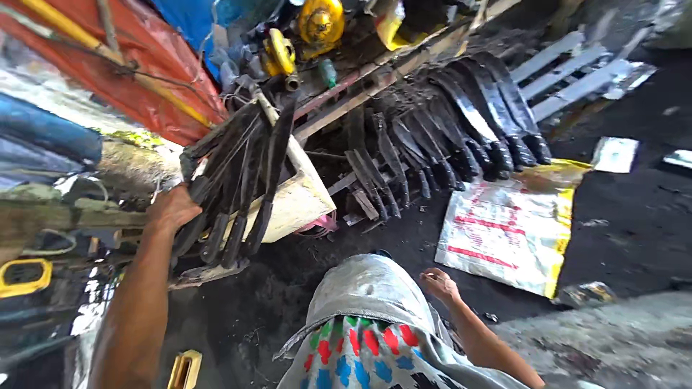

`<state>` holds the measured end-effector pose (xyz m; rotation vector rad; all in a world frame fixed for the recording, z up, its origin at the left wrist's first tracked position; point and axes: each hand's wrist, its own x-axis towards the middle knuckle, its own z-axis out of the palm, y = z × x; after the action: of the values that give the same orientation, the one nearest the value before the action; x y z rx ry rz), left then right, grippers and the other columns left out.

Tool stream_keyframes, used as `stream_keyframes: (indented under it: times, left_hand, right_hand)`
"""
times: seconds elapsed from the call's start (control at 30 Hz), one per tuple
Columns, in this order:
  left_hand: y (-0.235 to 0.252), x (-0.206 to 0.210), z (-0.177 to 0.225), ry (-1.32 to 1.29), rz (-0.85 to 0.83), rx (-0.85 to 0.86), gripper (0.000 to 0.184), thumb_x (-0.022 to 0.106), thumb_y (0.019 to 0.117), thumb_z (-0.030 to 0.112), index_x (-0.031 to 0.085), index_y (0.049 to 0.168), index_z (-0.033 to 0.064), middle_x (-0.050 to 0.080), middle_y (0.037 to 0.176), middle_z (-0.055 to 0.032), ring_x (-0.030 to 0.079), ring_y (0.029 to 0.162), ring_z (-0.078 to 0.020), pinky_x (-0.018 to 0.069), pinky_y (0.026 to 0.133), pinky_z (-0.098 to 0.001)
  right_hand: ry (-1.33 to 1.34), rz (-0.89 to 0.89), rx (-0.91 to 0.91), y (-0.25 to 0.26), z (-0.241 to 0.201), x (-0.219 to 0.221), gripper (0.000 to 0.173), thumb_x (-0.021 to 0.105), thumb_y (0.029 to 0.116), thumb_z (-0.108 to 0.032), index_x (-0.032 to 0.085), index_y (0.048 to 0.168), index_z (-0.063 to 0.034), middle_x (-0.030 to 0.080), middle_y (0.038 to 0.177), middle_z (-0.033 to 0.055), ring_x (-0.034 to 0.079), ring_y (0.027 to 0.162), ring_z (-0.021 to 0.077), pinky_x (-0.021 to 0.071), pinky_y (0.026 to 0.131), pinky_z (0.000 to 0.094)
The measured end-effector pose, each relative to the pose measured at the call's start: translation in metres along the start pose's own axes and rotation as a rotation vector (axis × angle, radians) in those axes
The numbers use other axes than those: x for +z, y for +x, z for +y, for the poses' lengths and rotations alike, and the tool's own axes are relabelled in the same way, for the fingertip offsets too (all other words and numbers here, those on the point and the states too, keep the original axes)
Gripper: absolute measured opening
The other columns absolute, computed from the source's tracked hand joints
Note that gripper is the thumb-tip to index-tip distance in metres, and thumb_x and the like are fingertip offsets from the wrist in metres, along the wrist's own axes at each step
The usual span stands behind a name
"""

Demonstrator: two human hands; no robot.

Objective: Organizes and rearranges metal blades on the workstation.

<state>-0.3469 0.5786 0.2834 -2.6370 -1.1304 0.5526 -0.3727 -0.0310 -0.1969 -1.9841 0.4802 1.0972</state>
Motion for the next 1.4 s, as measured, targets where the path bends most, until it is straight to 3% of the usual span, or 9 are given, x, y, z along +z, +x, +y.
stream_keyframes:
  times: [0.2,0.33,0.43,0.57,0.77,0.93,1.13,1.27,1.4]
  left_hand:
    - [0.001,-0.002,-0.001,0.031,0.012,-0.028,0.051,0.08,0.0782,0.035,0.066,0.118,0.0067,0.067,0.109,-0.0308,0.065,0.102,-0.0542,0.0489,0.076,-0.0763]
    - [-0.014,0.002,0.016,0.144,0.067,-0.043,0.045,0.073,0.0836,0.033,0.063,0.116,0.0032,0.067,0.107,-0.0296,0.067,0.098,-0.0514,0.0514,0.073,-0.0711]
    - [-0.02,0.01,0.018,0.196,0.104,-0.008,0.05,0.071,0.0864,0.03,0.06,0.126,0.002,0.068,0.106,-0.0298,0.067,0.099,-0.0512,0.0506,0.078,-0.0699]
    - [-0.006,0.003,0.002,0.09,-0.022,0.042,0.071,0.083,0.0787,0.042,0.055,0.132,0.006,0.068,0.107,-0.0289,0.066,0.1,-0.0522,0.0504,0.077,-0.073]
    - [0.006,-0.004,-0.011,0.065,-0.123,0.076,0.065,0.075,0.0814,0.04,0.052,0.134,0.0098,0.068,0.105,-0.024,0.068,0.096,-0.0469,0.0522,0.074,-0.0697]
    - [0.017,0.004,-0.03,-0.125,-0.16,0.171,0.083,0.089,0.0736,0.039,0.049,0.141,0.011,0.068,0.116,-0.023,0.067,0.107,-0.0432,0.0517,0.089,-0.0682]
    - [-0.002,0.017,-0.011,-0.015,-0.031,0.072,0.099,0.079,0.0758,0.034,0.028,0.159,0.0169,0.067,0.113,-0.0285,0.067,0.101,-0.0502,0.0531,0.079,-0.0705]
    - [-0.007,0.019,-0.011,0.096,-0.015,0.08,0.092,0.073,0.0766,0.054,0.041,0.156,0.0198,0.068,0.123,-0.0227,0.064,0.115,-0.0442,0.0479,0.093,-0.0686]
    - [0.008,0.013,-0.02,0.039,-0.126,0.109,0.086,0.076,0.0735,0.055,0.053,0.146,0.0168,0.067,0.129,-0.0184,0.062,0.121,-0.0409,0.0458,0.097,-0.07]
  right_hand:
    - [0.025,-0.01,-0.009,0.003,-0.005,-0.002,0.037,0.062,0.1028,-0.024,0.062,0.135,-0.0054,0.07,0.119,0.0238,0.071,0.097,0.0394,0.0563,0.086,0.0615]
    - [0.04,0.01,0.004,-0.001,-0.008,-0.006,0.037,0.062,0.1029,-0.023,0.062,0.135,-0.0046,0.069,0.124,0.0237,0.07,0.105,0.0401,0.0558,0.091,0.0624]
    - [0.032,0.01,0.011,-0.004,-0.006,-0.01,0.036,0.062,0.1034,-0.022,0.062,0.134,-0.004,0.068,0.123,0.0248,0.071,0.101,0.0403,0.0566,0.088,0.0617]
    - [0.01,0.0,0.006,0.006,0.006,-0.012,0.037,0.064,0.1023,-0.023,0.062,0.133,-0.0039,0.068,0.123,0.0259,0.071,0.101,0.0416,0.0571,0.087,0.0623]
    - [0.033,0.018,-0.001,0.007,0.007,-0.01,0.033,0.063,0.103,-0.021,0.064,0.131,-0.0036,0.069,0.119,0.0262,0.071,0.097,0.0415,0.0568,0.085,0.0621]
    - [0.038,0.009,0.01,0.009,0.015,-0.012,0.033,0.064,0.103,-0.021,0.064,0.131,-0.003,0.069,0.12,0.0252,0.072,0.098,0.0411,0.0581,0.084,0.0611]
    - [0.015,-0.004,0.006,0.015,0.015,-0.015,0.034,0.062,0.1038,-0.022,0.063,0.133,-0.0035,0.07,0.118,0.025,0.072,0.094,0.0399,0.0572,0.084,0.0606]
    - [0.004,0.0,-0.01,0.014,0.008,-0.017,0.033,0.063,0.1036,-0.021,0.063,0.131,-0.0031,0.071,0.115,0.0243,0.072,0.089,0.0386,0.0578,0.081,0.0598]
    - [0.002,-0.003,-0.025,0.015,0.006,-0.02,0.034,0.062,0.1041,-0.023,0.063,0.133,-0.0042,0.07,0.12,0.0246,0.072,0.092,0.0391,0.0579,0.082,0.0593]
